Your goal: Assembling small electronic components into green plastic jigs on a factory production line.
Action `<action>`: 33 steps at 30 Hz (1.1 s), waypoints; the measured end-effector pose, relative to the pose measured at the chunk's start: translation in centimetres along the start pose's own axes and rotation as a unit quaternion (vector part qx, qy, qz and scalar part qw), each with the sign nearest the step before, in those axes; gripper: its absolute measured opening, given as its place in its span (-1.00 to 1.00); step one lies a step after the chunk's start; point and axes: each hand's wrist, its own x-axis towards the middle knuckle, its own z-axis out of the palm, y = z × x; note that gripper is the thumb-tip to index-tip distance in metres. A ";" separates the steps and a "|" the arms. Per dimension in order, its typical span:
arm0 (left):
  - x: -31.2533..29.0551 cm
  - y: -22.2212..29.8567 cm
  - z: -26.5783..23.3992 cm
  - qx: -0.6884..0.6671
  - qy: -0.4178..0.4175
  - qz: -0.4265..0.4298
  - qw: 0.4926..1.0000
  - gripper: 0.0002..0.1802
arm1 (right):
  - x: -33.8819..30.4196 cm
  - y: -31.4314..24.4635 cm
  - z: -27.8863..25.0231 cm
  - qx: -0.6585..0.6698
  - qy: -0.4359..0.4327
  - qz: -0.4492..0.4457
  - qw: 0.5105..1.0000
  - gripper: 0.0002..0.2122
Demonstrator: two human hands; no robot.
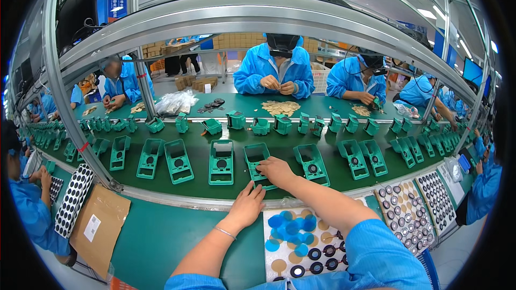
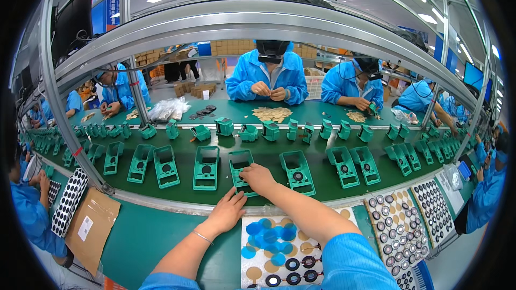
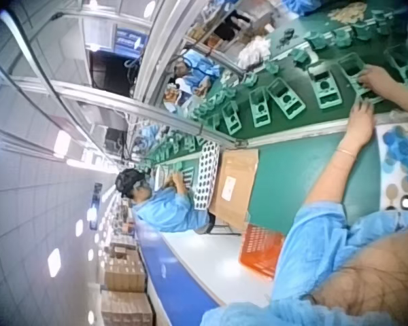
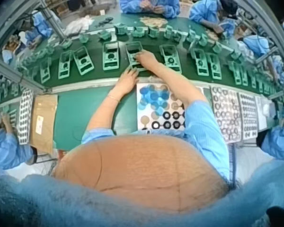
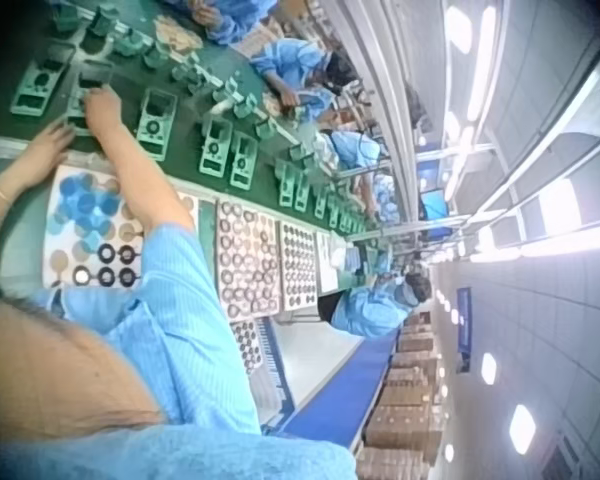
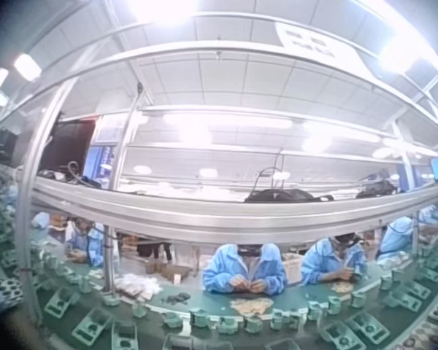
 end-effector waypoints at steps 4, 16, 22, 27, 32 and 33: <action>-0.1 -0.1 0.3 -0.007 0.005 0.008 1.000 -0.51 | -0.4 0.2 0.2 -0.005 0.000 -0.010 1.000 -0.82; 0.3 -0.7 0.5 -0.011 0.007 0.027 1.000 -0.53 | -0.8 0.3 -1.0 -0.014 -0.054 -0.037 0.998 -0.67; 0.1 -0.2 0.6 -0.043 -0.003 0.031 0.999 -0.53 | -1.3 0.1 -1.0 0.065 -0.034 -0.032 0.997 -0.61; 0.0 -0.5 0.0 -0.033 -0.013 0.030 0.999 -0.54 | -2.2 -1.7 -1.1 0.001 -0.018 -0.006 1.000 -0.60; 0.7 -0.7 0.5 -0.043 -0.013 0.046 0.998 -0.54 | -2.0 -0.9 -1.3 -0.010 -0.053 0.006 0.999 -0.60; 0.6 -1.0 0.4 -0.049 -0.023 0.048 0.997 -0.54 | -1.6 -1.4 -2.3 0.017 -0.060 0.034 0.997 -0.61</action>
